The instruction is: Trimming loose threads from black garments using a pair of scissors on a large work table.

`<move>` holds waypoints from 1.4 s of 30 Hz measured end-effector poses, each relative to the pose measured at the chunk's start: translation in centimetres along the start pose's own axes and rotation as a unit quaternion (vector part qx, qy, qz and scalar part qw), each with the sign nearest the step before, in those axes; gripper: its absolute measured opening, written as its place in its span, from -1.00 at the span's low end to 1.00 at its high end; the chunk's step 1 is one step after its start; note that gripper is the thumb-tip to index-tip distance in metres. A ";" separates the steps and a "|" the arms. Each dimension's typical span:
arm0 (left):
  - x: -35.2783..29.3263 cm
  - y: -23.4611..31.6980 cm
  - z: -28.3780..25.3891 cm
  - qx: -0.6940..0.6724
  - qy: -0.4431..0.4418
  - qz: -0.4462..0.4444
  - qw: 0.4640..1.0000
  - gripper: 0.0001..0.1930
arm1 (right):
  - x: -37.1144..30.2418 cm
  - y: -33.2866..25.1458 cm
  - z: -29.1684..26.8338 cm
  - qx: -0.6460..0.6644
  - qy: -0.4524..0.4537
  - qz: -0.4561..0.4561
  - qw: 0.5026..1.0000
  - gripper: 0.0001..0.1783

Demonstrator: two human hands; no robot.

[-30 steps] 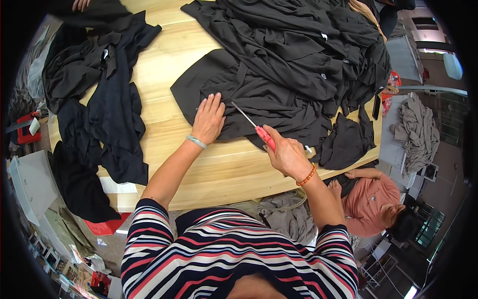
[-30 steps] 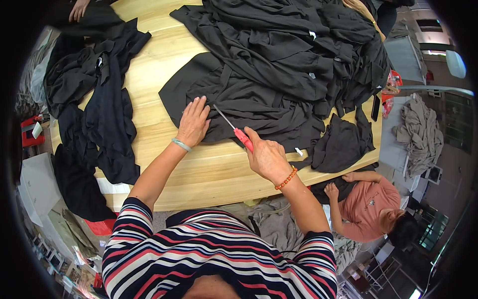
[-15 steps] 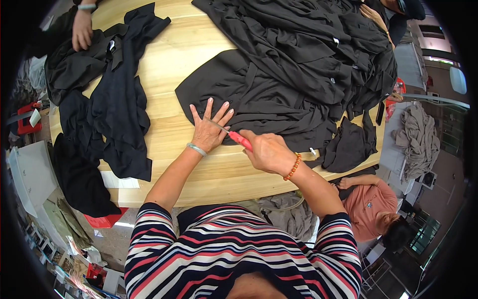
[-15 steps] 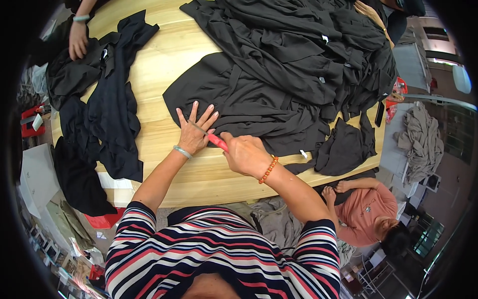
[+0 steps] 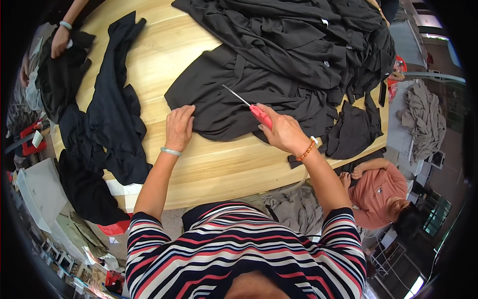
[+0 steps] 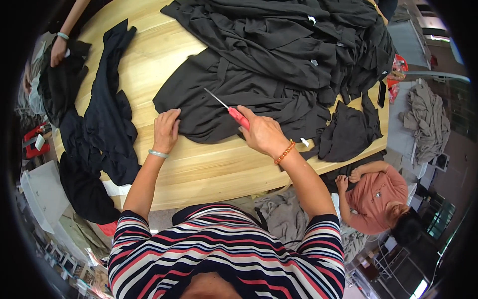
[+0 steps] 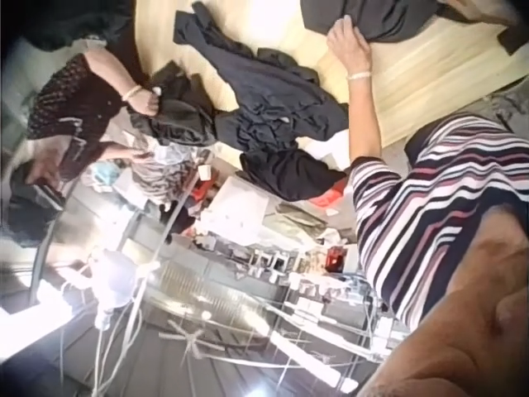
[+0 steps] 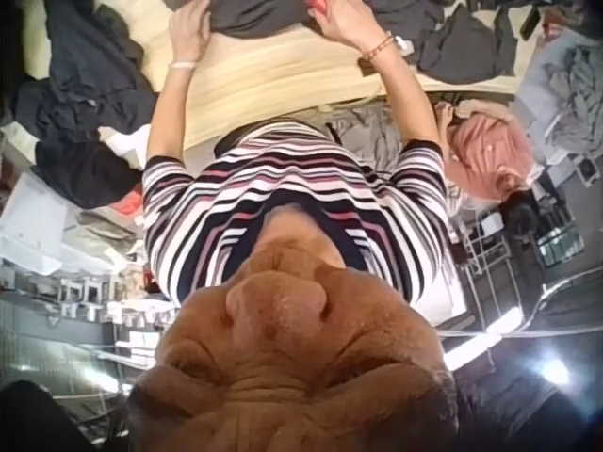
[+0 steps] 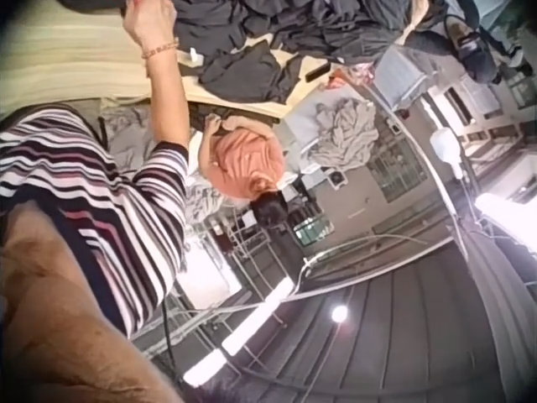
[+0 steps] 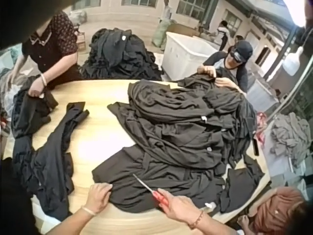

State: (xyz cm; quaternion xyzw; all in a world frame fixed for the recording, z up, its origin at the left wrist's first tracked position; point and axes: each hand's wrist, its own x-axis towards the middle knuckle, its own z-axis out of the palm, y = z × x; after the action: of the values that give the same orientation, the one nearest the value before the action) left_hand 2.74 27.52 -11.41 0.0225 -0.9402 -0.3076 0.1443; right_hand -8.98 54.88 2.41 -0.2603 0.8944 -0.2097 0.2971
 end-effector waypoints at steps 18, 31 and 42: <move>-5.2 1.8 -5.1 -0.100 -0.114 -0.261 0.953 -0.73 | -0.1 7.9 2.7 0.068 0.100 0.018 0.993 -0.41; 4.9 10.5 4.0 -0.134 -0.018 -0.247 0.960 -0.33 | -6.8 8.5 7.9 0.123 0.019 0.030 0.992 -0.39; 5.9 6.0 7.5 -0.568 -0.092 -0.449 0.683 -0.90 | -7.9 2.0 3.2 0.055 -0.040 0.052 0.996 -0.47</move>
State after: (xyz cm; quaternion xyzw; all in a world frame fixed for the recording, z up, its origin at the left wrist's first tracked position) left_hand -4.75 35.91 -12.11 0.3273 -0.4707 -0.8115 -0.1130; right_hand -2.16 60.32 2.31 -0.2050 0.8812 -0.2328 0.3568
